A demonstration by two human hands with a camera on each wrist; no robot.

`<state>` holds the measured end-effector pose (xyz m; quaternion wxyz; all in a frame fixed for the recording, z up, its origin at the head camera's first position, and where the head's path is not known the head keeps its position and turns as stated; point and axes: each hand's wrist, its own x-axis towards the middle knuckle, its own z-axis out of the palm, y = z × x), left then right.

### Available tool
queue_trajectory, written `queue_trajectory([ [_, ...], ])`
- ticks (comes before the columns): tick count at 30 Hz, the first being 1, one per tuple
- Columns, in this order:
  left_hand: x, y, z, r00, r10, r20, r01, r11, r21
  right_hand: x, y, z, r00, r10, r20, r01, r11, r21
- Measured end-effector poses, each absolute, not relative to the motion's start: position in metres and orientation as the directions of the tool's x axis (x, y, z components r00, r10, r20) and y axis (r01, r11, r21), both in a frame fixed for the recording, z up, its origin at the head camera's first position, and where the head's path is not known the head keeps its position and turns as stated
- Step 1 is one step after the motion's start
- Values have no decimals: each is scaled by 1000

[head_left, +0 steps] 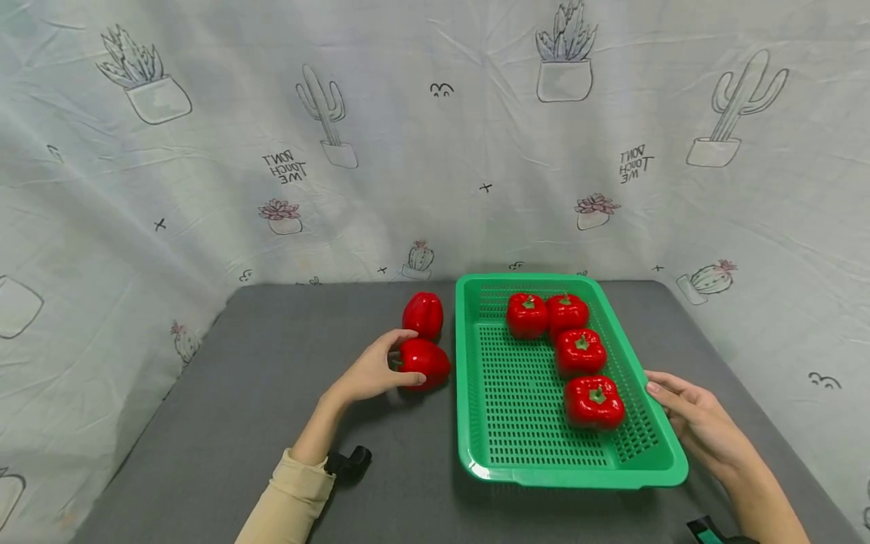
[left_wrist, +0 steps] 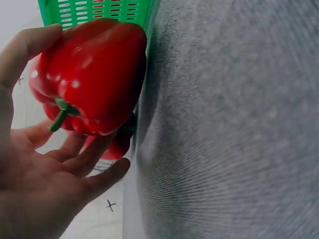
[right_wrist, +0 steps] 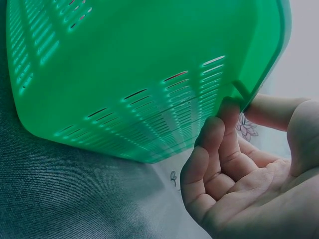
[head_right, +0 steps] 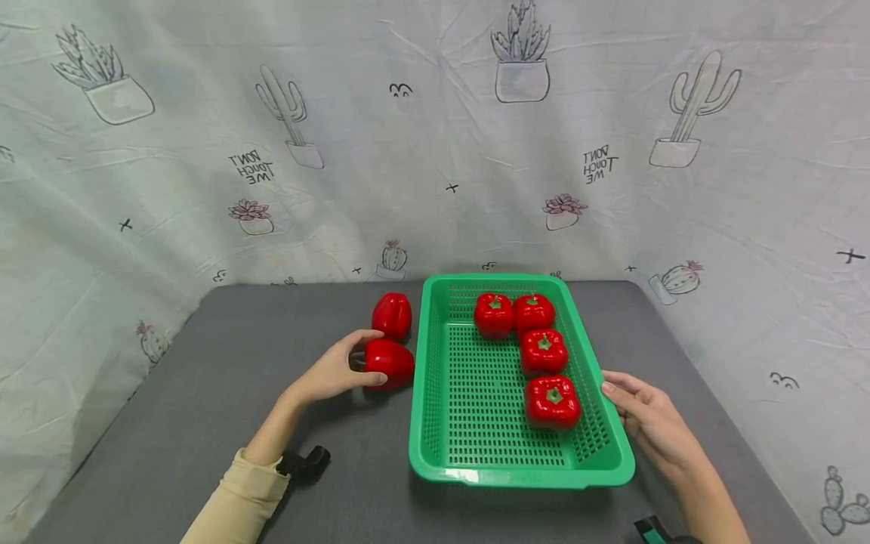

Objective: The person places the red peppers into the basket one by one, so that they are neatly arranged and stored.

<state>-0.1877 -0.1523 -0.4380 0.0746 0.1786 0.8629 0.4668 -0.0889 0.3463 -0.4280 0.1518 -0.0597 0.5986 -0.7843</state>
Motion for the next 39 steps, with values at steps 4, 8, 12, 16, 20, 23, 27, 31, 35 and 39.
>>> queue_trajectory([
  [4,-189,-154,-435,-932,351,90,260,474,841,-89,346,-429,-948,-306,-90,165,-231,-959],
  [8,-189,-154,-431,-932,327,155,290,419,861,-89,347,-430,-950,-299,-90,162,-226,-961],
  [12,-188,-153,-428,-934,306,184,300,395,868,-89,347,-430,-949,-300,-93,165,-225,-960],
  [16,-188,-153,-427,-937,288,198,297,362,884,-89,347,-431,-949,-301,-96,167,-221,-961],
  [20,-188,-153,-424,-931,286,227,313,302,900,-90,348,-431,-948,-304,-93,165,-220,-962],
  [23,-187,-152,-420,-925,293,240,322,273,907,-90,348,-432,-948,-307,-89,162,-222,-962],
  [27,-173,-146,-397,-921,304,245,328,261,908,-90,348,-432,-946,-311,-87,163,-227,-960],
  [31,-165,-143,-382,-918,312,244,326,243,914,-90,348,-431,-946,-313,-88,164,-225,-961],
  [35,-173,-145,-394,-916,313,250,324,214,921,-90,348,-432,-947,-311,-81,156,-224,-962],
  [39,-180,-147,-406,-913,308,268,337,201,920,-89,348,-432,-948,-310,-76,151,-226,-962],
])
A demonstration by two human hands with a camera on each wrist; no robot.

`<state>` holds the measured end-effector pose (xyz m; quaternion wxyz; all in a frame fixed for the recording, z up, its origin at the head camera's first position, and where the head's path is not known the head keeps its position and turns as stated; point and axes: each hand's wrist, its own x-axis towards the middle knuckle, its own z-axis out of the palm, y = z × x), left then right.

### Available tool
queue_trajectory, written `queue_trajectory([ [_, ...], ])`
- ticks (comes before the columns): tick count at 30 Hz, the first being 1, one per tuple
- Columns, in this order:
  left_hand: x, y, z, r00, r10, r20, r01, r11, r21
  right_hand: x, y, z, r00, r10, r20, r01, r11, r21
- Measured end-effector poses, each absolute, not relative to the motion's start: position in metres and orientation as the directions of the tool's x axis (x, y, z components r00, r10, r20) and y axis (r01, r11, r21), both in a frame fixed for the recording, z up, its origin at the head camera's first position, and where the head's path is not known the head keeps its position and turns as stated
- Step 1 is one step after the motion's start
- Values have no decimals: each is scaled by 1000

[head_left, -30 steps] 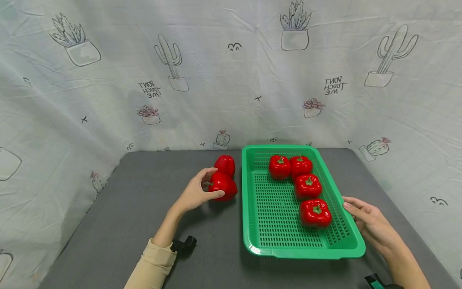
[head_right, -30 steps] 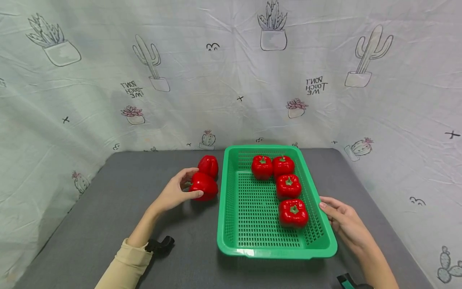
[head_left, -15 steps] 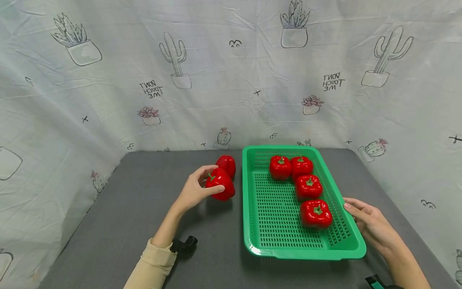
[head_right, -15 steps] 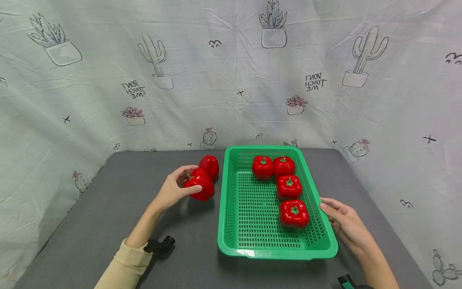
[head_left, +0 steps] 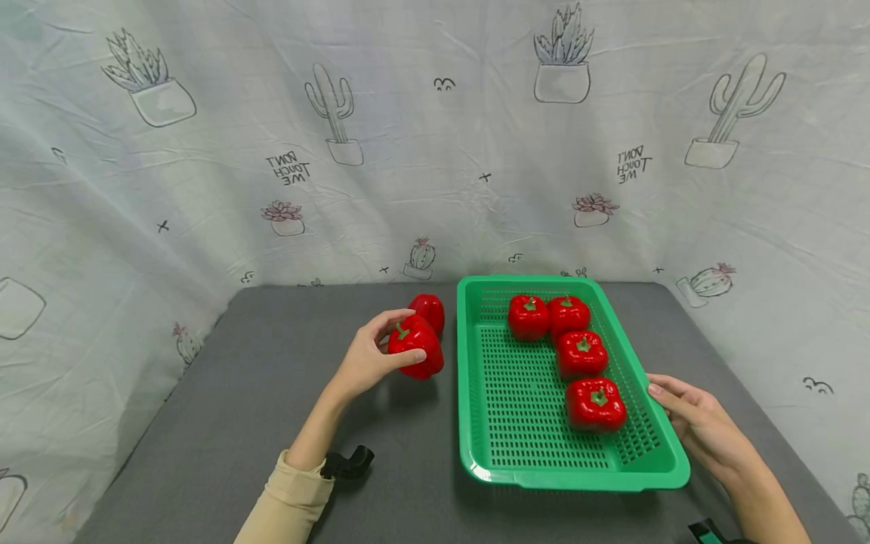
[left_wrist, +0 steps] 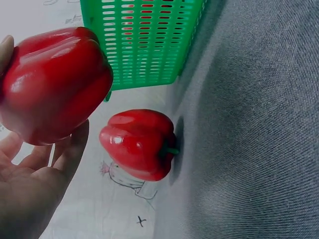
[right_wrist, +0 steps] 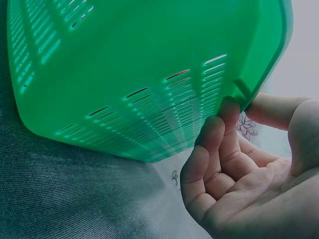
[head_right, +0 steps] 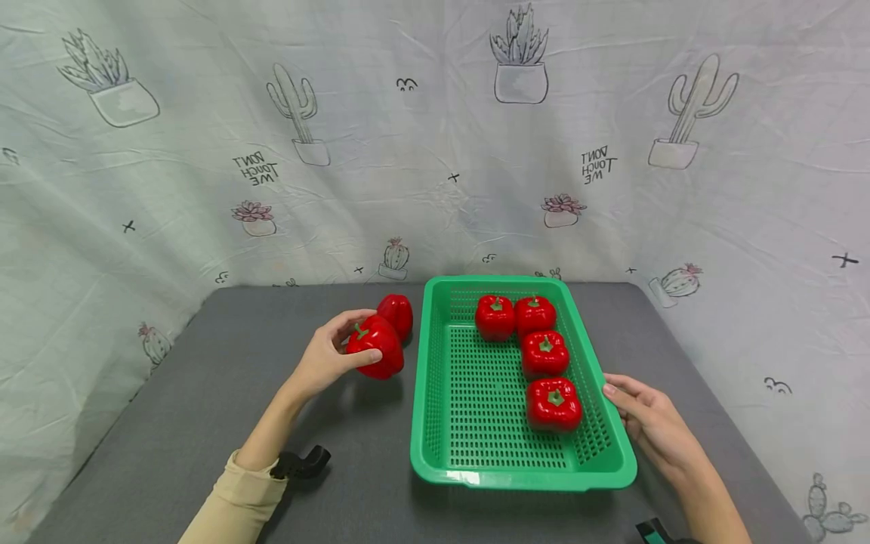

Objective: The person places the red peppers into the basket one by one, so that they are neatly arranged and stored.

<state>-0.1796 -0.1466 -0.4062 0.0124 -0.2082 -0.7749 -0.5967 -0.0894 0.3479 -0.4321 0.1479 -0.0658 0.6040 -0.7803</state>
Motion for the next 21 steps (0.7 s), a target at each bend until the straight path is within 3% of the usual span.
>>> queue_trajectory([
  [21,-172,-143,-395,-914,242,327,371,168,913,-89,348,-429,-945,-313,-100,176,-226,-958],
])
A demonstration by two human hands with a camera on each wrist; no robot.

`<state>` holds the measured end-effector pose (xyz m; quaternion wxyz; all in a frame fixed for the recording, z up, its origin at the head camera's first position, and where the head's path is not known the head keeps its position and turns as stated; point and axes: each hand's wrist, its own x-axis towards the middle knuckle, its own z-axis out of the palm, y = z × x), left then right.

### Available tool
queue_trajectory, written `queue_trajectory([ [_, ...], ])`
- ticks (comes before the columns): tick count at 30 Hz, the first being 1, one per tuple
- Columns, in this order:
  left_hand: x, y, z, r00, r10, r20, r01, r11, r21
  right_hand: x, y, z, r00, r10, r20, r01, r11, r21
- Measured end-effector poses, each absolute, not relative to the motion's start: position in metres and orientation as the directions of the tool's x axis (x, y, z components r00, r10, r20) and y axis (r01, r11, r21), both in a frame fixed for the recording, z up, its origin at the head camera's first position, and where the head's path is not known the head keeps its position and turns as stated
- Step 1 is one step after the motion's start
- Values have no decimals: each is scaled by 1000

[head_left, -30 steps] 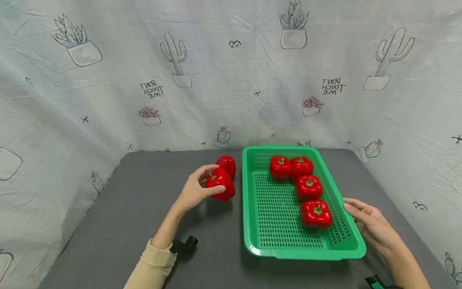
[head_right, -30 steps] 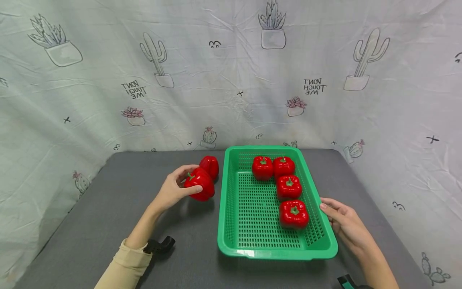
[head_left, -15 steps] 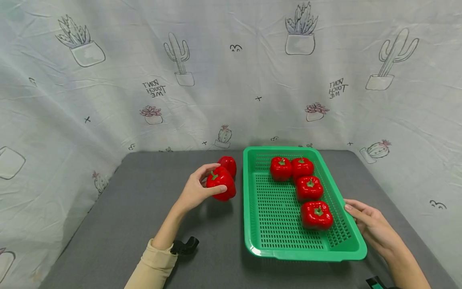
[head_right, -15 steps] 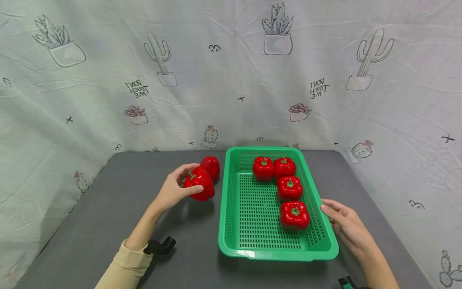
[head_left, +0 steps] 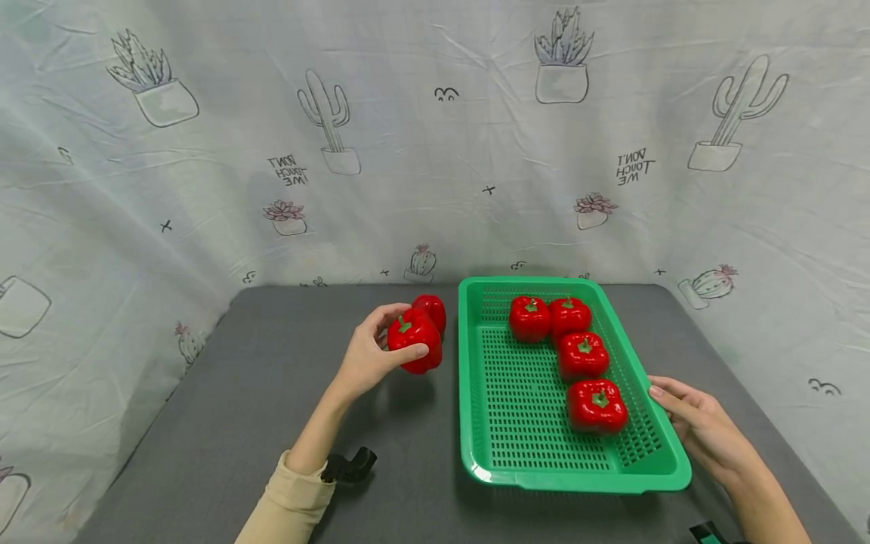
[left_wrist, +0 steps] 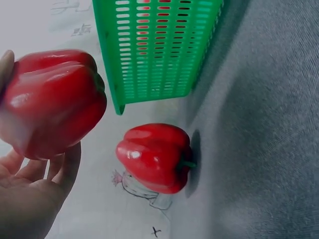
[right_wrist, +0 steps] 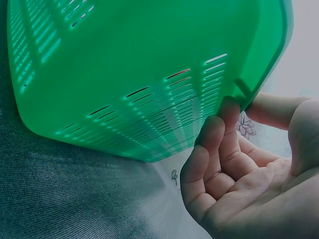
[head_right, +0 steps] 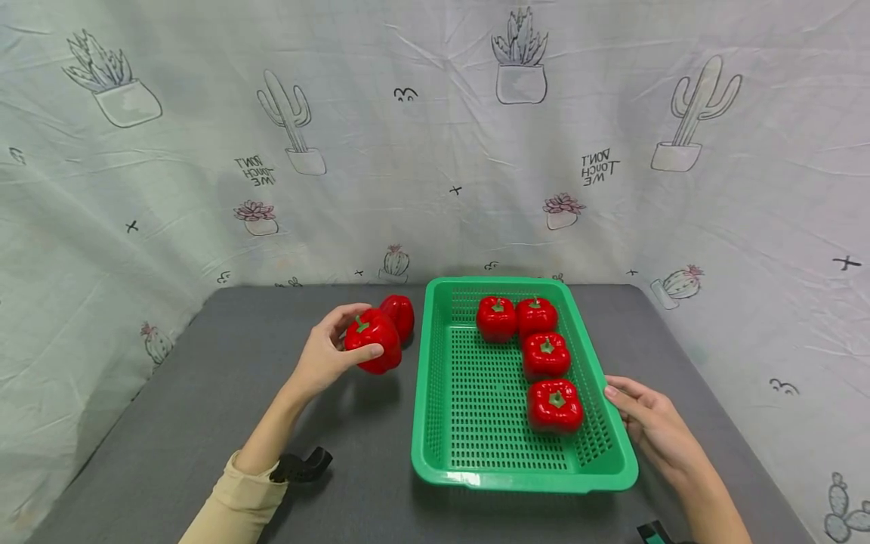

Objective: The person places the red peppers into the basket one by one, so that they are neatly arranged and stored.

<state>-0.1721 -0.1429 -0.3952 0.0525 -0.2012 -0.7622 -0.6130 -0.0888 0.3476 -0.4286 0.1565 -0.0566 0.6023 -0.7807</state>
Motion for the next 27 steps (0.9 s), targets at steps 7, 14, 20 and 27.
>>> queue_trajectory([
  [7,-154,-133,-371,-911,243,332,380,184,907,-89,347,-429,-944,-312,-102,178,-225,-958],
  [14,-149,-126,-364,-919,215,332,373,194,907,-89,348,-429,-945,-312,-97,175,-230,-957],
  [20,-160,-126,-383,-922,150,358,383,203,901,-89,348,-428,-946,-310,-96,173,-231,-957],
  [27,-161,-123,-387,-924,119,363,382,223,897,-88,347,-427,-941,-328,-86,175,-251,-952],
])
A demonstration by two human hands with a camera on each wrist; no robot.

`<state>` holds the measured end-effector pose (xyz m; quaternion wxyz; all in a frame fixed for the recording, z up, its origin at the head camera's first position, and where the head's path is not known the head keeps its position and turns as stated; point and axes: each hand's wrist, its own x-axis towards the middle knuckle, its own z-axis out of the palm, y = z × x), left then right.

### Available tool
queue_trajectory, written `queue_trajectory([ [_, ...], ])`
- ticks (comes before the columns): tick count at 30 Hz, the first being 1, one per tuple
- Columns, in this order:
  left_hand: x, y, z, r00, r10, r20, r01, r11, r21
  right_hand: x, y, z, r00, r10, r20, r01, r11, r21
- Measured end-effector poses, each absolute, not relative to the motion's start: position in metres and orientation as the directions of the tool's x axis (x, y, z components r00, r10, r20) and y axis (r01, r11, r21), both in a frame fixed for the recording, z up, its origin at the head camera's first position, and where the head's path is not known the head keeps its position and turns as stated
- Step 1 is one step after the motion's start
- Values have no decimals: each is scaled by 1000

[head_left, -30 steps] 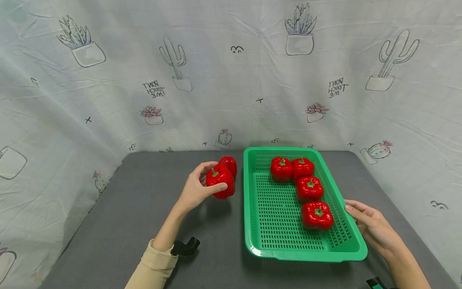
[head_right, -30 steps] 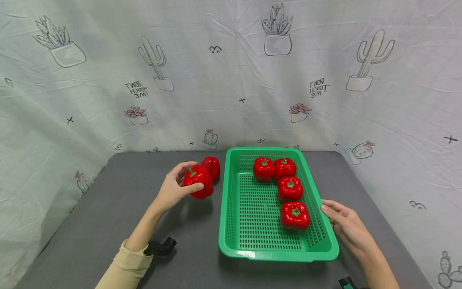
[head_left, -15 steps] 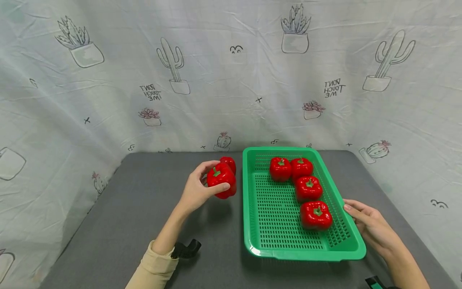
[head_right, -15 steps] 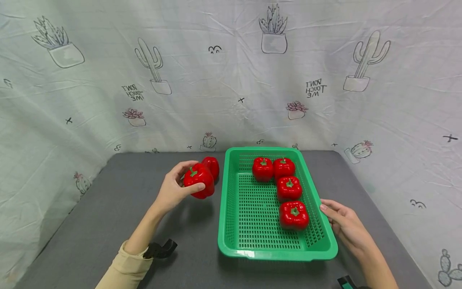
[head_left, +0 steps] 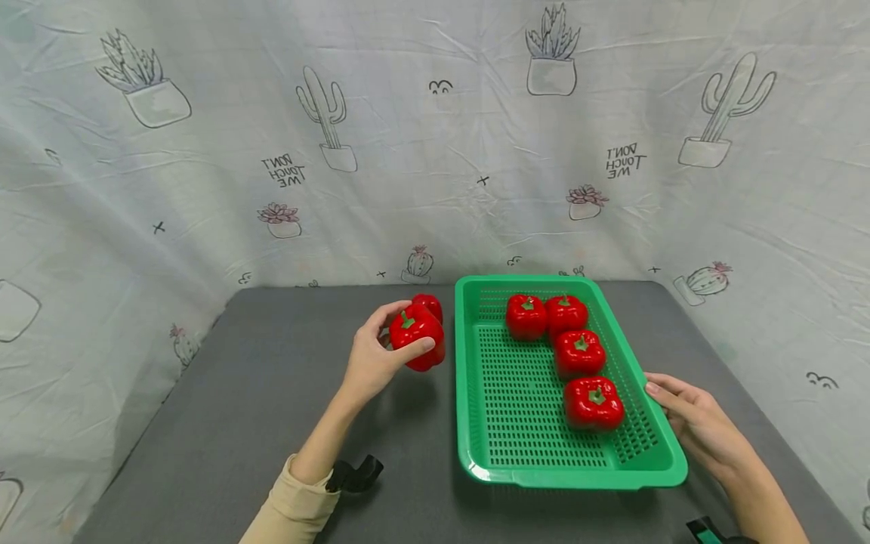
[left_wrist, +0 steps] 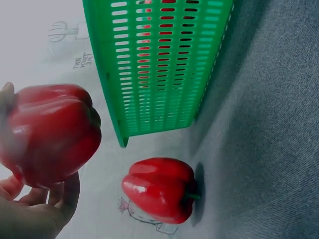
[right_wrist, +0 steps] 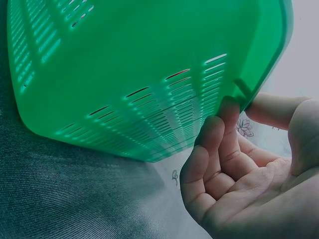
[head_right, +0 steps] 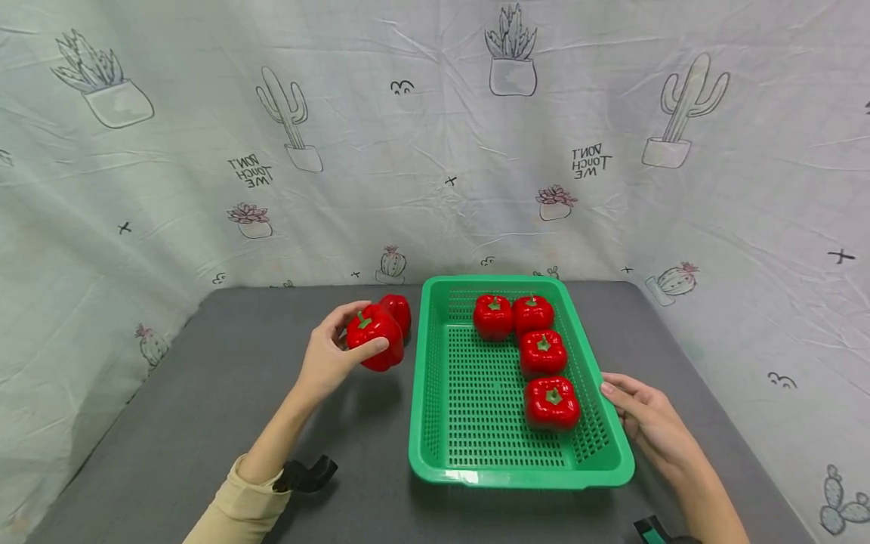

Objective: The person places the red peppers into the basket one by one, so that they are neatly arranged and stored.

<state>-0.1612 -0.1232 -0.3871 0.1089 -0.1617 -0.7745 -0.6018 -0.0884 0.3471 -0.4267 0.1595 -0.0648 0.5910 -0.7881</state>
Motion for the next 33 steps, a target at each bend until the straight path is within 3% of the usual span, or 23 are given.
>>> queue_trajectory([
  [8,-154,-117,-385,-936,133,326,348,203,915,-88,345,-427,-939,-330,-92,180,-244,-953],
  [21,-155,-99,-367,-904,143,403,425,194,884,-87,345,-426,-941,-321,-104,182,-223,-958],
  [33,-180,-43,-362,-820,371,435,539,250,804,-89,347,-425,-935,-341,-94,188,-251,-950],
])
